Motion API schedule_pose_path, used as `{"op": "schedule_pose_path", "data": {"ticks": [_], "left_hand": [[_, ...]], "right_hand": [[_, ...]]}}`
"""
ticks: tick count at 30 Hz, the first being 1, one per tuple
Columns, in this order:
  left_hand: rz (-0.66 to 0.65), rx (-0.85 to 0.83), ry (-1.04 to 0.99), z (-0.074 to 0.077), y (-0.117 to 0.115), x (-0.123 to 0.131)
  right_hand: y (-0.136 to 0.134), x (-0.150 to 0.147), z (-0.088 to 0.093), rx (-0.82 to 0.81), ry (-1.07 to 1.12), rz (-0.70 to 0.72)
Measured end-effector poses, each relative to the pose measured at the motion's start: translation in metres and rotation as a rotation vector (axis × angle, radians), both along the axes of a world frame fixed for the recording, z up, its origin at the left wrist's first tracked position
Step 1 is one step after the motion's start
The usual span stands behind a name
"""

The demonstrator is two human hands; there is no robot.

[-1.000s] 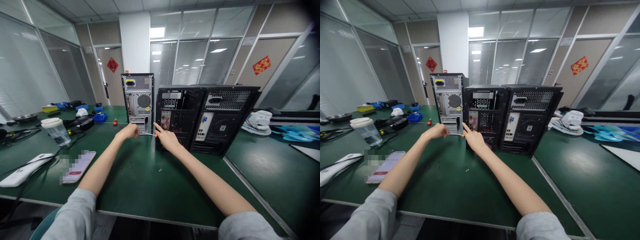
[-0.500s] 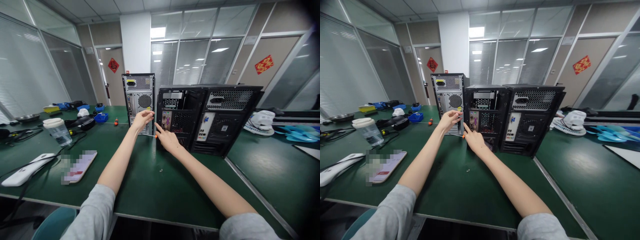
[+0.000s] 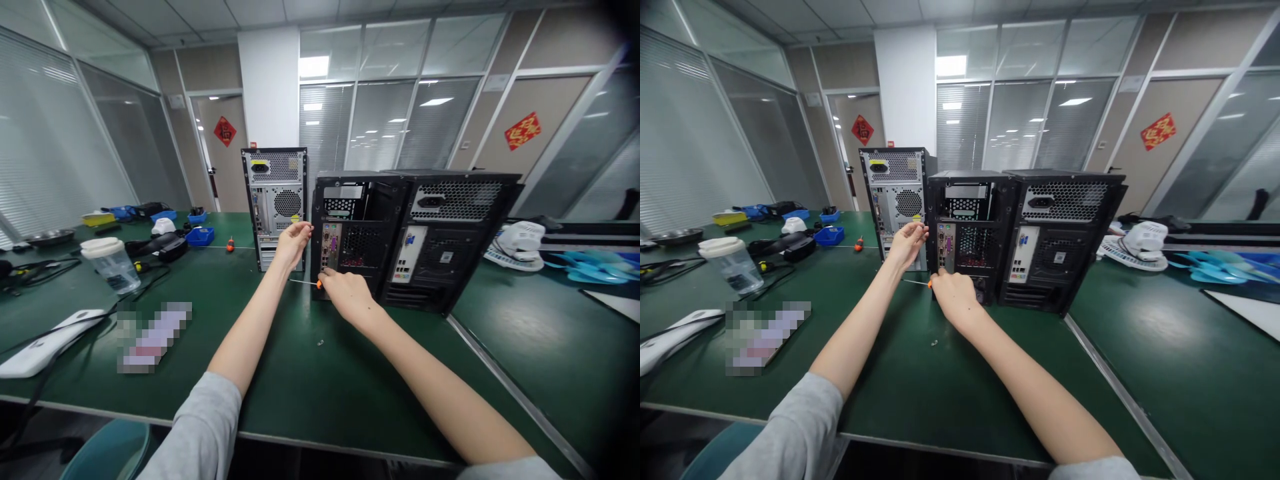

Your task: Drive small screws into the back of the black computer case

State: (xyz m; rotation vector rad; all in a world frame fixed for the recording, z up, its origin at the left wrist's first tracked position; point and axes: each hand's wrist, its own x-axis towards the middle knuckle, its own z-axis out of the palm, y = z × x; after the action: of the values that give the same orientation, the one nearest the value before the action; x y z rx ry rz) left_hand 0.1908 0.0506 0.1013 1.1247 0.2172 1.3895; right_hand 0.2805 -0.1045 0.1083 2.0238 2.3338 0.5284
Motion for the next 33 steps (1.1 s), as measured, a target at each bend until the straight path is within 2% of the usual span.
{"op": "schedule_pose_path", "data": {"ticks": [5, 10, 12, 15, 19, 24, 33], "left_hand": [[-0.023, -0.015, -0.002, -0.001, 0.000, -0.001], [-0.029, -0.030, -0.009, -0.005, 0.002, 0.000], [-0.041, -0.031, -0.018, -0.006, 0.003, 0.000], [-0.056, -0.038, -0.026, -0.006, 0.004, 0.000], [-0.065, -0.082, -0.057, -0.006, 0.003, 0.000], [-0.072, -0.098, -0.071, -0.004, 0.002, -0.002], [-0.060, -0.081, -0.053, -0.001, -0.001, -0.002]], "right_hand": [[-0.022, 0.009, 0.023, -0.003, 0.077, -0.031], [-0.029, 0.022, 0.033, -0.063, 0.286, 0.162], [-0.029, 0.024, 0.035, 0.030, 0.352, 0.178], [-0.027, 0.024, 0.036, 0.277, 0.408, 0.102], [-0.026, 0.024, 0.037, 0.493, 0.355, 0.027], [-0.025, 0.024, 0.035, 0.565, 0.280, 0.016], [-0.018, 0.022, 0.031, 0.585, 0.228, 0.008]]}}
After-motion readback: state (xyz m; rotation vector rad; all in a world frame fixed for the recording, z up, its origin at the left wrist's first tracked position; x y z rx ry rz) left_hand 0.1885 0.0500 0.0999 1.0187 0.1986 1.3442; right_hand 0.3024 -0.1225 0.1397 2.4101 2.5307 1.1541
